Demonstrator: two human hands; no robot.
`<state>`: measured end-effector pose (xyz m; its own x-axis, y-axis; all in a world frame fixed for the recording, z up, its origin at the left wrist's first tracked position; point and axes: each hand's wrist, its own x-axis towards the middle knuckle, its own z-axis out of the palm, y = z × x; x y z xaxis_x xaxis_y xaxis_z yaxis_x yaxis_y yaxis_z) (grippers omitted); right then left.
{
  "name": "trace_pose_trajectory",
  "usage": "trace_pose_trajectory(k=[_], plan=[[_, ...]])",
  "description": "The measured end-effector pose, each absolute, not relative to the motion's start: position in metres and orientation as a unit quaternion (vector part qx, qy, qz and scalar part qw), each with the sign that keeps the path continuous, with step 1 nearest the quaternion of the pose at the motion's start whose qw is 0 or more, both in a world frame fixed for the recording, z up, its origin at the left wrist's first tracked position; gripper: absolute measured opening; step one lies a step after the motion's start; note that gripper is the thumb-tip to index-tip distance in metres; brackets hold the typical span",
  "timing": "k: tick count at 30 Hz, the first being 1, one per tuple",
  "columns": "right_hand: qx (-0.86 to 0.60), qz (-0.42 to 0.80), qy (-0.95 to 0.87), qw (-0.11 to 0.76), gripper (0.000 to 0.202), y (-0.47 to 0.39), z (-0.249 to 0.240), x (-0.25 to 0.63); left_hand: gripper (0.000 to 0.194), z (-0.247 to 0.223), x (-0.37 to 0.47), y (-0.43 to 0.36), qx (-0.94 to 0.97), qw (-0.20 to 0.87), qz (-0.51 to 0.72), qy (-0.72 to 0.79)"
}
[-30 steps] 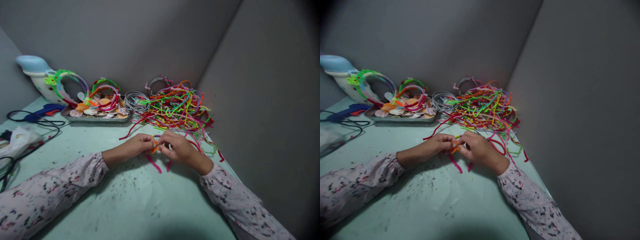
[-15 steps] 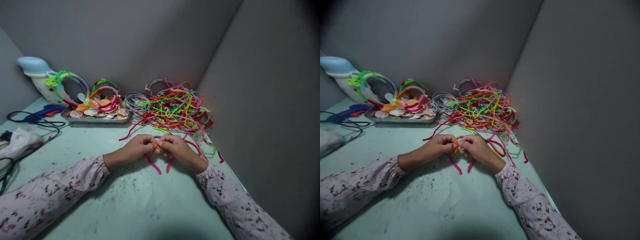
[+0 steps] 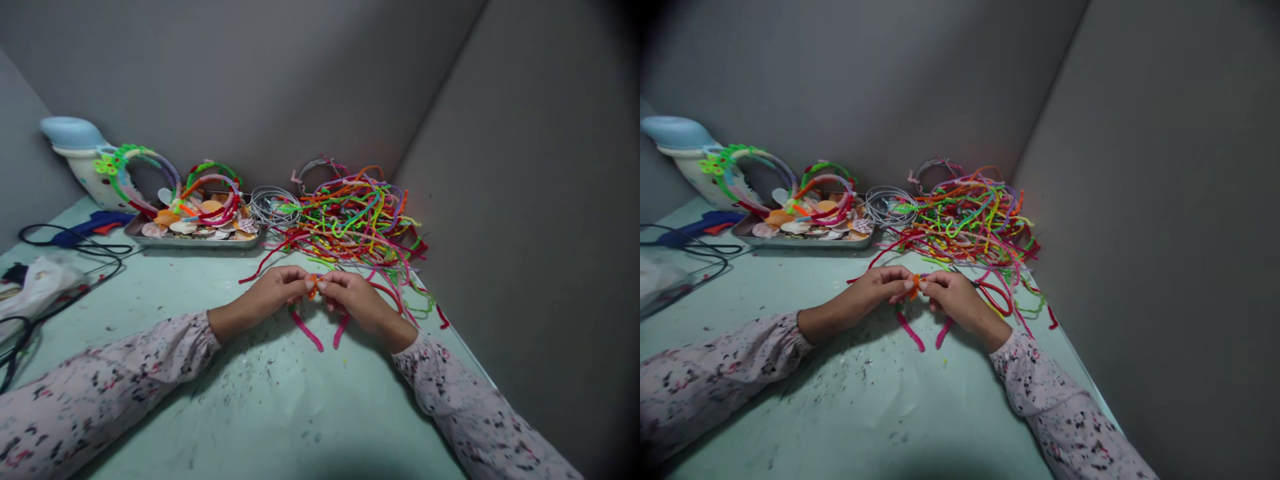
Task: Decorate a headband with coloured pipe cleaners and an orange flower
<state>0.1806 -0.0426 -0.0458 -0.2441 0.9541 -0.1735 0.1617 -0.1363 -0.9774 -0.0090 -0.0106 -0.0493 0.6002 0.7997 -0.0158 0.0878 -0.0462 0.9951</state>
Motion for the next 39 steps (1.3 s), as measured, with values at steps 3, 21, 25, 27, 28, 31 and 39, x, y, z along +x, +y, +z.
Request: trace_pose_trajectory(k=[3,21,25,27,28,31,39], plan=[[-0.502,0.563,-0.512,0.411,0.025,-0.041,-0.051,0.178,0.021,-0.051,-0.008,-0.012,0.638,0.625,0.309,0.327],[-0.496,0.507,-0.559,0.43,0.02,-0.044,-0.057,0.168,0.006,-0.06,-0.008,-0.005,0.63,0.601,0.325,0.369],[-0.516,0.522,-0.527,0.428,0.018,-0.043,-0.06,0.167,0.013,-0.059,-0.005,-0.008,0.642,0.609,0.316,0.344],[-0.516,0.531,-0.503,0.446,0.018,-0.043,-0.062,0.166,0.019,-0.056,-0.003,-0.011,0.629,0.636,0.311,0.322],[-0.515,0.535,-0.494,0.453,0.018,-0.042,-0.062,0.166,0.022,-0.056,-0.001,-0.012,0.622,0.648,0.306,0.314],[-0.51,0.544,-0.485,0.457,0.018,-0.042,-0.062,0.165,0.02,-0.055,0.0,-0.013,0.611,0.662,0.297,0.317],[-0.498,0.542,-0.502,0.455,0.015,-0.043,-0.064,0.166,0.011,-0.06,-0.005,-0.01,0.613,0.633,0.301,0.364]])
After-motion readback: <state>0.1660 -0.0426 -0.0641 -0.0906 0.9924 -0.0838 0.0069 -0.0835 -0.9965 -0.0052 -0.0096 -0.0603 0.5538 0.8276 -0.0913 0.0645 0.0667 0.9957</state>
